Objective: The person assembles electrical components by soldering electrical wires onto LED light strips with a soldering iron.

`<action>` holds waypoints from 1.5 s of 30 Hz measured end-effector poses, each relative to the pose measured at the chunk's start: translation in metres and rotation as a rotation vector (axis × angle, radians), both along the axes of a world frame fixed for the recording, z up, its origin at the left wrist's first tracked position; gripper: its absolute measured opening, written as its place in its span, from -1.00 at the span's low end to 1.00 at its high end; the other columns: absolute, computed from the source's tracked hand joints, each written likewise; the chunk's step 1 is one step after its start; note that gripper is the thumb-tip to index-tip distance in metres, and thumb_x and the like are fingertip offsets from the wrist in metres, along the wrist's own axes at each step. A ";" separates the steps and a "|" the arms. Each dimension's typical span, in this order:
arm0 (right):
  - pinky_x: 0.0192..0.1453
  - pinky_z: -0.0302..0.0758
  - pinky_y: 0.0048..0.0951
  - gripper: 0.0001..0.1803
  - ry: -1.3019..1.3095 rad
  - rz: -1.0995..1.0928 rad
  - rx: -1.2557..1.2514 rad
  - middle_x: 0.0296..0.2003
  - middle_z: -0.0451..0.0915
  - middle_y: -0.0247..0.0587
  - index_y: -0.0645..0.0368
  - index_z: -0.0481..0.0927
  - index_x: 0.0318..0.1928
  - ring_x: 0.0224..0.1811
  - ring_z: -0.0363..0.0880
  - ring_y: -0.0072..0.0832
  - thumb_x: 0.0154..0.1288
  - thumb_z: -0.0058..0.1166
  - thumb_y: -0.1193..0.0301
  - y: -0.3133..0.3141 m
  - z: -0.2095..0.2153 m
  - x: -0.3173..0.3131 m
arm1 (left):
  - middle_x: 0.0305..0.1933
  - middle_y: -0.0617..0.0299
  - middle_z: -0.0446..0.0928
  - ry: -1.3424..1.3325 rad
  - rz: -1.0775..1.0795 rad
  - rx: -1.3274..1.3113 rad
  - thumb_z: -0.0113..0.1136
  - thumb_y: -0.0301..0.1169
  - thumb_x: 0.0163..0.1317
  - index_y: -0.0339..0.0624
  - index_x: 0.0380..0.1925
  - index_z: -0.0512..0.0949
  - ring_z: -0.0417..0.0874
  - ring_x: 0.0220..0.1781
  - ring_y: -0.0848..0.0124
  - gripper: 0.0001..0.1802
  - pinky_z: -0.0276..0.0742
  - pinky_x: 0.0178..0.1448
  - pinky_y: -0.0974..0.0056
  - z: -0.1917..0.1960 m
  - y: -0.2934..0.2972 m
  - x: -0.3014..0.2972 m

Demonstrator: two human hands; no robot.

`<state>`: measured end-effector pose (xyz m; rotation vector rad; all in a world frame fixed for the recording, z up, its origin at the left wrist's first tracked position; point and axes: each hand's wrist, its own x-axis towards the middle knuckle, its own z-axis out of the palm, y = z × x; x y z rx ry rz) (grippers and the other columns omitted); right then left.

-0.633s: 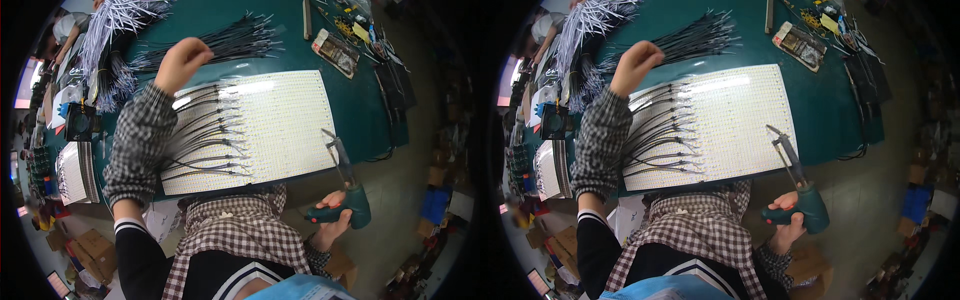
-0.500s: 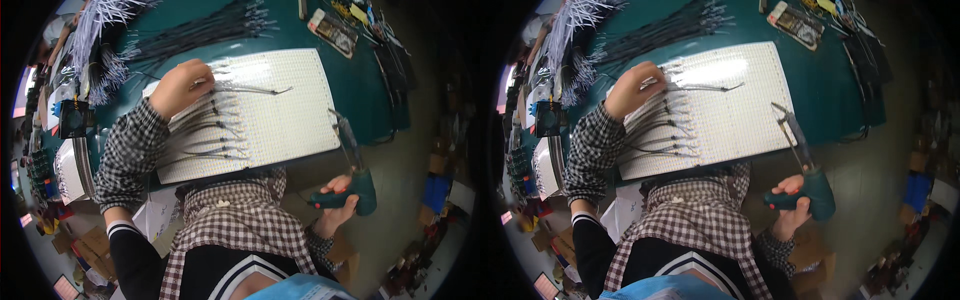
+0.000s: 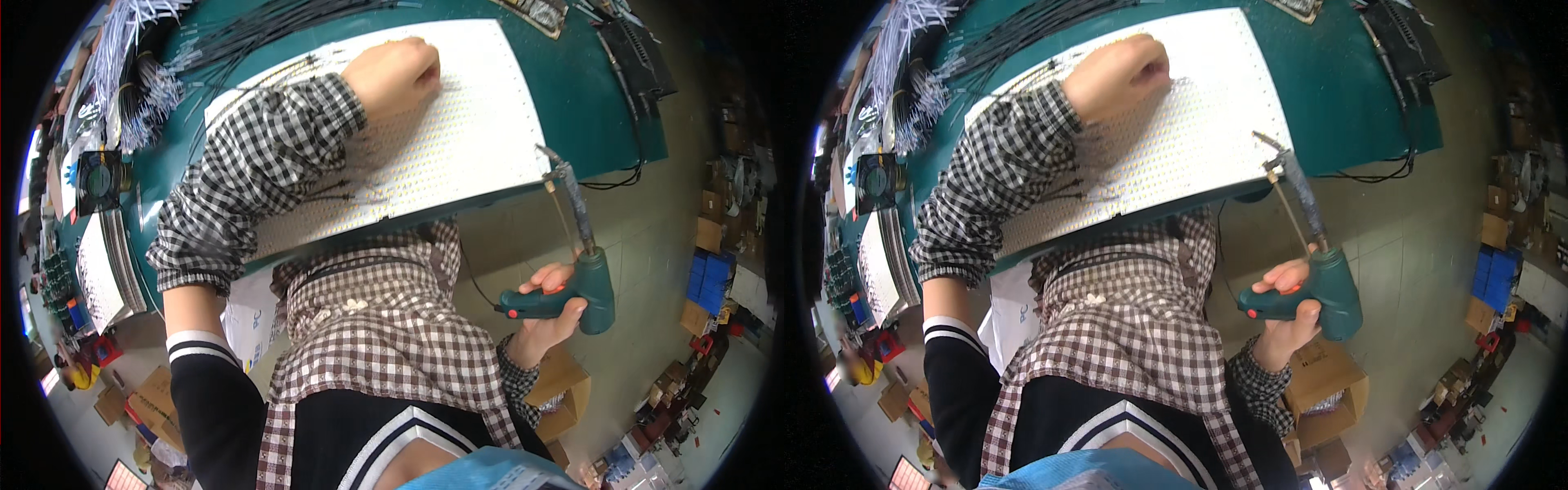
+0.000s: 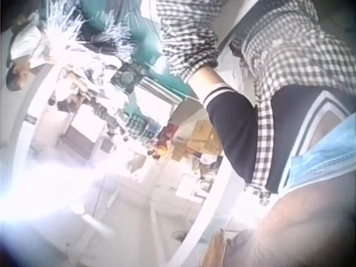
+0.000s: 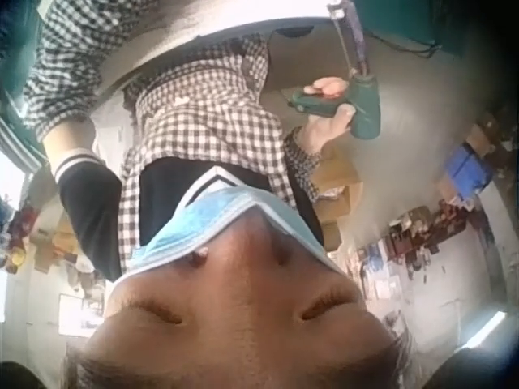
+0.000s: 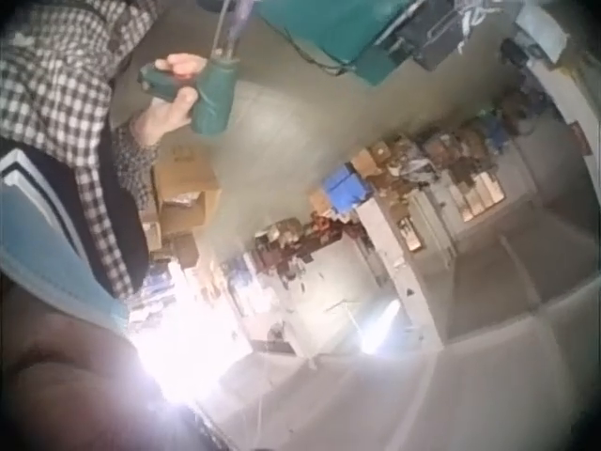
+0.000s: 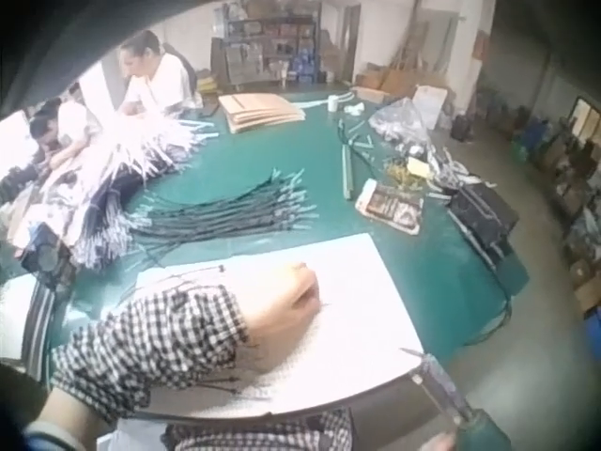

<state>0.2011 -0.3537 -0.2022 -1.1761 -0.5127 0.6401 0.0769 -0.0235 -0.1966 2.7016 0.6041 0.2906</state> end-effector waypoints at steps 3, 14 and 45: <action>-0.42 0.65 -0.50 -0.15 -0.011 0.000 -0.037 -0.35 0.42 -0.22 0.38 0.23 0.27 -0.26 0.47 -0.42 0.35 0.00 -0.15 0.000 0.007 -0.001 | -0.36 0.06 0.58 -0.095 -0.036 0.159 0.17 -0.42 0.25 -0.24 -0.29 0.52 0.63 -0.33 0.12 -0.88 0.55 -0.20 0.14 0.025 -0.002 -0.012; -0.42 0.66 -0.49 -0.09 -0.031 0.216 -0.009 -0.31 0.47 -0.18 0.45 0.18 0.31 -0.22 0.50 -0.38 0.32 0.05 -0.14 -0.005 -0.001 0.000 | -0.34 0.18 0.48 -0.007 0.257 -0.291 0.19 -0.59 0.13 -0.25 -0.35 0.52 0.62 -0.36 0.36 -0.92 0.54 -0.29 0.37 0.049 -0.136 -0.102; -0.07 0.65 -0.29 -0.46 0.133 0.419 -0.259 -0.23 0.56 0.01 0.43 0.51 -0.11 -0.13 0.59 -0.24 0.22 0.30 0.14 -0.024 0.017 -0.028 | -0.42 0.23 0.42 -0.283 0.369 -0.280 0.25 -0.53 0.01 -0.23 -0.46 0.49 0.51 -0.47 0.38 -0.88 0.45 -0.39 0.35 0.019 -0.142 -0.086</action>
